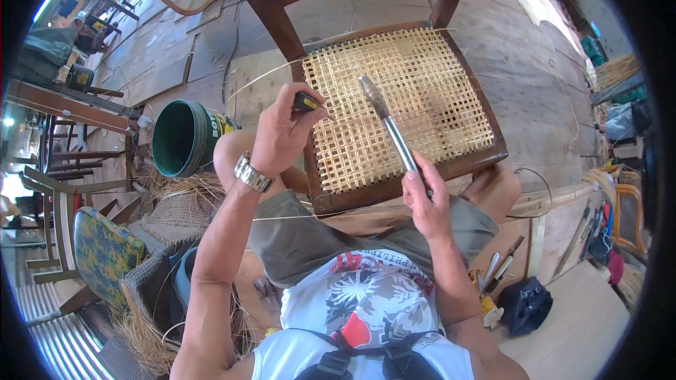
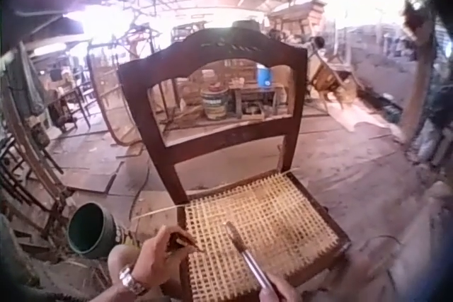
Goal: Weaving a wicker or bamboo seat for a wooden chair using strands of material and a mallet.
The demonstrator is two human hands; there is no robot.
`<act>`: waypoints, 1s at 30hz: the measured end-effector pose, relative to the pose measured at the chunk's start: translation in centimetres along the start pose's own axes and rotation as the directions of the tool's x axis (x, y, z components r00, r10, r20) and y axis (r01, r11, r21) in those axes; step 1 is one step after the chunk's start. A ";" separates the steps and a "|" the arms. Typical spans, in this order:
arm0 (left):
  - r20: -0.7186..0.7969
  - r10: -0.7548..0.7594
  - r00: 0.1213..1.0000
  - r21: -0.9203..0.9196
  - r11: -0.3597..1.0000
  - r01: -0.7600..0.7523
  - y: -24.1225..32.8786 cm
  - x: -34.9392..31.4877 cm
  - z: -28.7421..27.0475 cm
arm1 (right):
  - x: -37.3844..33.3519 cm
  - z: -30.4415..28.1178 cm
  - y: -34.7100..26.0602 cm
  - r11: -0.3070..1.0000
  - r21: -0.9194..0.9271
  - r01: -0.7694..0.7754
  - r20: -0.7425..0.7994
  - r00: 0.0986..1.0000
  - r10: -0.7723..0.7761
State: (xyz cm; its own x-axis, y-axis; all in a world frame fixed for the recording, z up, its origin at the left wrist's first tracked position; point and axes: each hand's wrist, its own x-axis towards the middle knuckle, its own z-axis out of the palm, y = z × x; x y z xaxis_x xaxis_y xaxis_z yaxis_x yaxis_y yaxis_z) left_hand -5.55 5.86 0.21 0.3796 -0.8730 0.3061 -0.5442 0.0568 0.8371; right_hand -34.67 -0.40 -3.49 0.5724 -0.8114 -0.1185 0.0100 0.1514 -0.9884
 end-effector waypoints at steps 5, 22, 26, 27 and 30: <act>0.014 0.057 0.998 0.061 0.996 -0.058 -0.3 -0.2 -0.1 | -0.4 -0.9 0.4 0.992 -0.116 -0.043 0.183 0.981 0.064; 0.086 -0.355 0.931 -0.621 0.711 0.329 2.4 -9.3 2.0 | -11.3 -5.4 0.4 0.947 -0.049 -0.318 0.009 0.948 0.319; 0.002 -0.284 0.959 -0.488 0.837 0.248 2.6 -10.0 2.0 | -11.5 -4.6 0.5 0.957 -0.006 -0.291 0.030 0.956 0.291; -0.018 -0.281 0.960 -0.481 0.844 0.238 2.7 -10.1 1.7 | -11.0 -4.3 0.2 0.960 -0.022 -0.279 0.049 0.959 0.279; -0.256 -0.276 0.926 -0.592 0.803 0.075 0.8 -9.3 -0.2 | -9.7 -3.9 -0.8 0.958 0.077 -0.278 -0.031 0.959 0.281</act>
State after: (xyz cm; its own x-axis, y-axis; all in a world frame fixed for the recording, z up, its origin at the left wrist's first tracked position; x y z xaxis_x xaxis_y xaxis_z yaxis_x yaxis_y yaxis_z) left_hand -9.36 14.17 -1.82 0.6936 -0.7003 0.1690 0.0344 0.2665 0.9632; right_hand -43.48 5.16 -1.91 0.5262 -0.7534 -0.3943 -0.0867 0.4137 -0.9063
